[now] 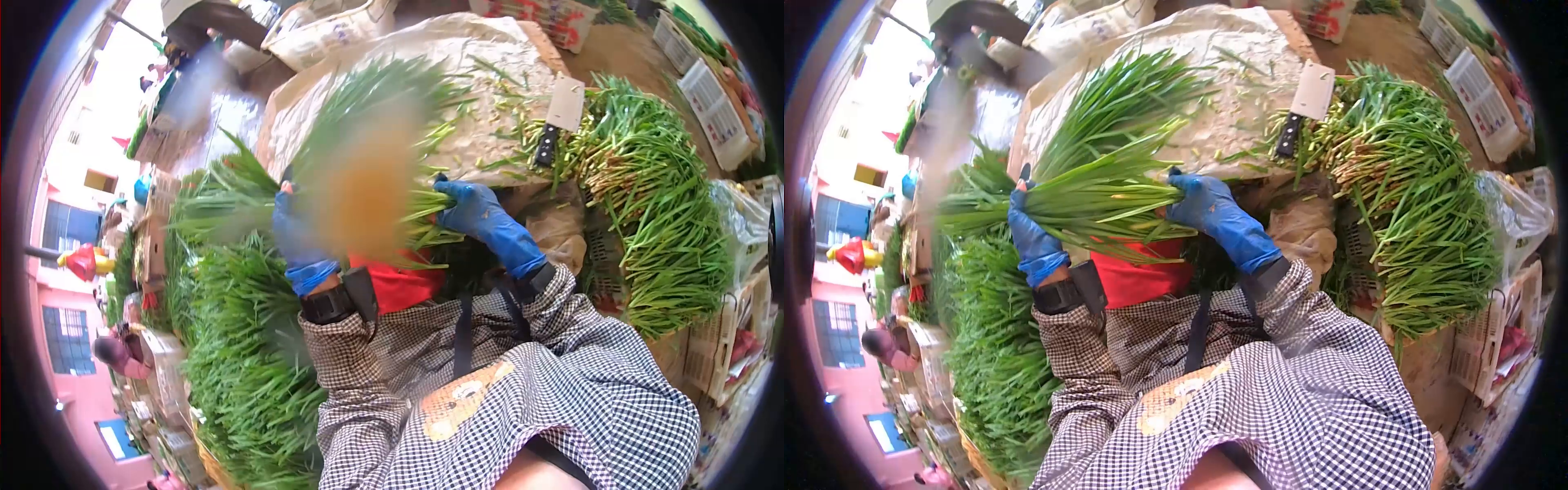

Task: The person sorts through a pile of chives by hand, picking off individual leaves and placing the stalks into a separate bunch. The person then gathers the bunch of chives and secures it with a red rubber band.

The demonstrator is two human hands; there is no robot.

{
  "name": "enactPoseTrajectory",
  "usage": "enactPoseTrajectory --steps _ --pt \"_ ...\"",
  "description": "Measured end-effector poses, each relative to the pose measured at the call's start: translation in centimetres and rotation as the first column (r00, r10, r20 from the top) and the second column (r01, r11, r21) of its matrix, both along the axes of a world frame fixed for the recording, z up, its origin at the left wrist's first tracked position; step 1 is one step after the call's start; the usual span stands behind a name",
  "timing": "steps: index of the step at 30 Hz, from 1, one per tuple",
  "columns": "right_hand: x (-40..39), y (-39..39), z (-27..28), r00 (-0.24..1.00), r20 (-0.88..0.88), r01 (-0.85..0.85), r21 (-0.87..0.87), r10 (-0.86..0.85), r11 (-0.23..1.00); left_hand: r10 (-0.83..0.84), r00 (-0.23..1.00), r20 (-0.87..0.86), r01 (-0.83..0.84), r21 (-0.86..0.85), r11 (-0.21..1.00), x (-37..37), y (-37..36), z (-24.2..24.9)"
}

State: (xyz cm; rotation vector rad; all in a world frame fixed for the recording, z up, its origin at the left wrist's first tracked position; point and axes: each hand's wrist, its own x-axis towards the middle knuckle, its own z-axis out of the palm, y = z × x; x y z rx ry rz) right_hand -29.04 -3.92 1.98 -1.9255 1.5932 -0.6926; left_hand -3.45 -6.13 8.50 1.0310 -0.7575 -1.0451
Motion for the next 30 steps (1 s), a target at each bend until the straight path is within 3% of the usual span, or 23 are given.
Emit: enactPoseTrajectory --steps 2,3,4,6,7,8,11,14,16,18,19,21,23,25,26,28,30 --pt "1.2 0.5 -2.2 0.956 0.250 -0.124 -0.120 0.150 0.985 0.012 0.985 -0.171 0.004 0.090 0.996 3.4 1.9 -1.1" --pt "1.7 0.3 -4.3 0.917 0.349 -0.148 -0.160 0.196 0.976 -0.058 0.955 -0.291 0.075 0.048 0.996 5.0 2.8 -2.1" --pt "1.9 0.6 -5.6 0.911 0.355 -0.165 -0.147 0.208 0.975 -0.037 0.957 -0.287 0.057 0.062 0.996 5.7 4.0 -2.6" --pt "2.2 0.9 -6.7 0.955 0.270 -0.137 0.038 0.122 0.990 0.139 0.962 -0.236 -0.102 0.164 0.981 6.6 5.4 -3.5" --pt "1.9 1.7 -6.5 0.893 0.448 -0.171 0.226 0.053 0.959 0.173 0.936 -0.307 -0.113 0.202 0.973 7.4 5.7 -4.4" --pt "2.1 2.2 -6.2 0.895 0.443 -0.173 0.238 0.052 0.956 0.181 0.933 -0.311 -0.116 0.214 0.970 8.0 6.0 -5.0" --pt "2.1 2.6 -4.9 0.983 0.132 -0.138 0.103 0.124 0.985 0.161 0.907 -0.390 -0.070 0.237 0.969 8.1 6.6 -5.7" --pt "-0.9 2.9 -6.5 0.990 0.106 -0.087 -0.022 0.089 0.996 0.226 0.906 -0.358 -0.139 0.251 0.958 9.1 6.8 -7.2" --pt "-4.1 3.0 -8.4 0.992 -0.117 0.045 0.031 -0.041 0.999 0.198 0.903 -0.382 -0.109 0.241 0.964 10.1 7.0 -8.1" --pt "-6.2 3.4 -8.6 0.952 -0.305 0.055 0.253 0.025 0.966 0.176 0.901 -0.397 -0.082 0.241 0.967 9.8 7.2 -7.9" --pt "-6.1 3.7 -8.4 0.951 -0.310 0.063 0.255 0.020 0.965 0.185 0.896 -0.405 -0.081 0.260 0.962 9.6 7.3 -7.8" --pt "-4.5 4.3 -7.2 0.993 0.082 0.071 0.200 -0.089 0.977 0.198 0.897 -0.394 -0.093 0.270 0.958 9.4 6.9 -8.2" --pt "-1.9 3.1 -5.3 0.956 0.289 0.011 0.148 -0.054 0.989 0.199 0.925 -0.322 -0.112 0.268 0.957 9.1 6.9 -8.4" --pt "1.3 1.8 -3.4 0.908 0.419 -0.027 0.074 -0.006 0.997 0.170 0.935 -0.310 -0.093 0.247 0.965 8.9 6.6 -8.7" --pt "2.7 1.4 -2.3 0.877 0.479 -0.062 0.160 -0.023 0.985 0.158 0.942 -0.295 -0.087 0.239 0.967 8.8 6.6 -8.7" --pt "5.0 0.6 -3.6 0.878 0.476 -0.042 -0.015 0.044 0.999 0.155 0.942 -0.298 -0.075 0.261 0.962 8.0 6.7 -7.7" --pt "4.8 0.9 -3.4 0.816 0.578 -0.084 0.108 0.006 0.991 0.202 0.904 -0.378 -0.076 0.322 0.944 7.6 6.8 -7.5"
